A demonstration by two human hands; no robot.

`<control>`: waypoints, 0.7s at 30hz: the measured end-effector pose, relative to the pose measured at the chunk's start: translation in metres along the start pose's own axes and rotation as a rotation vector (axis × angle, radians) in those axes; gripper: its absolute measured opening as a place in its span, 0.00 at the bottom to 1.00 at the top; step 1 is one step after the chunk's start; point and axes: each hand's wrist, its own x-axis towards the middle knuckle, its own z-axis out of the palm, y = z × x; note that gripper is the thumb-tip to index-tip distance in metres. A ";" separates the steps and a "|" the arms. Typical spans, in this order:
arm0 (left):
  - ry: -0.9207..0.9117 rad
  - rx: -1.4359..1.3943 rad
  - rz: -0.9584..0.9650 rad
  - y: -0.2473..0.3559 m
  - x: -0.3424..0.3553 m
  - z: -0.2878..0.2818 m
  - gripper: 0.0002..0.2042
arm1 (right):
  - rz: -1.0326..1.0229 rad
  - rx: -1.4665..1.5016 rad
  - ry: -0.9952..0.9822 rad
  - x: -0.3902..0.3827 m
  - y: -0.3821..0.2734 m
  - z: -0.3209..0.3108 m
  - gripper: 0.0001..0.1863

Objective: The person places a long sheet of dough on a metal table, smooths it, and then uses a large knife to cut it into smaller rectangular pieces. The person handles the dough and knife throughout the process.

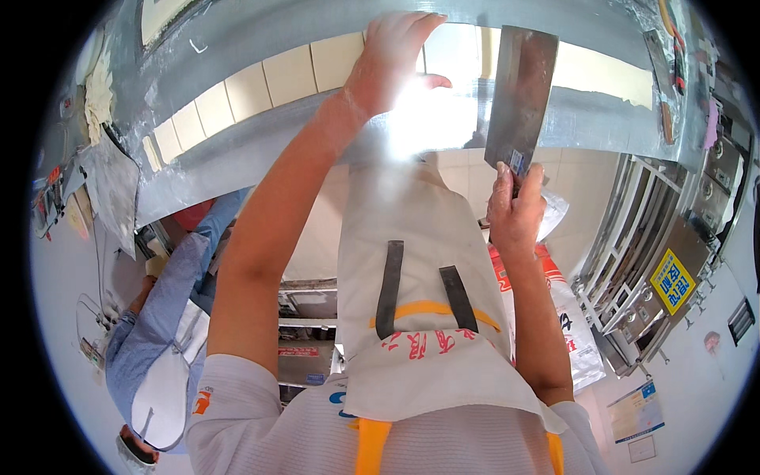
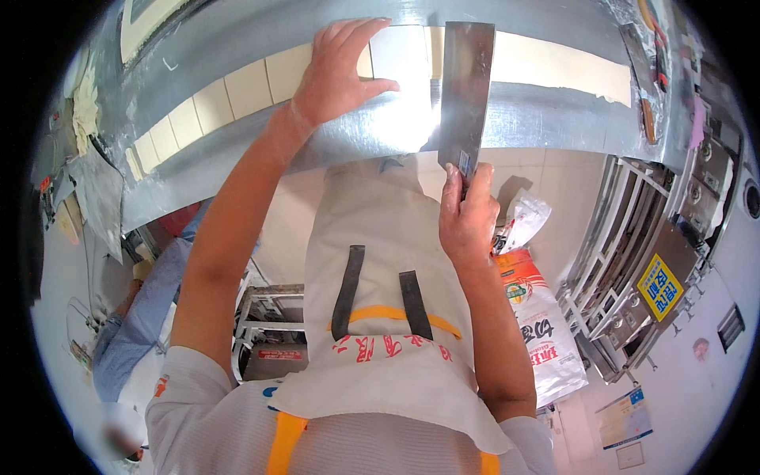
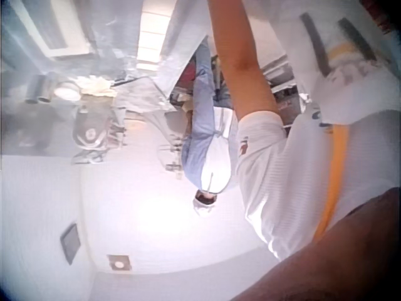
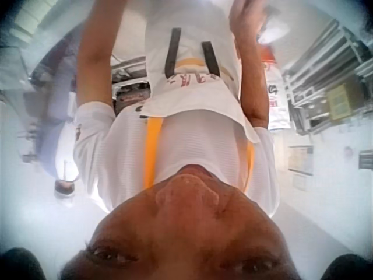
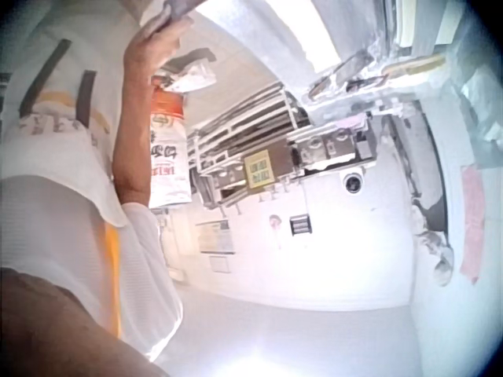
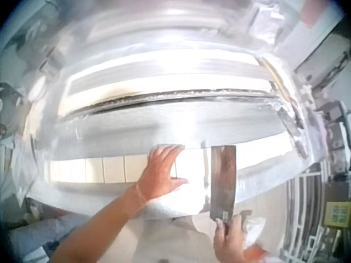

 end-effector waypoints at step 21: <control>-0.011 -0.018 0.050 -0.002 0.003 -0.001 0.38 | -0.052 -0.261 -0.062 0.054 -0.062 -0.007 0.11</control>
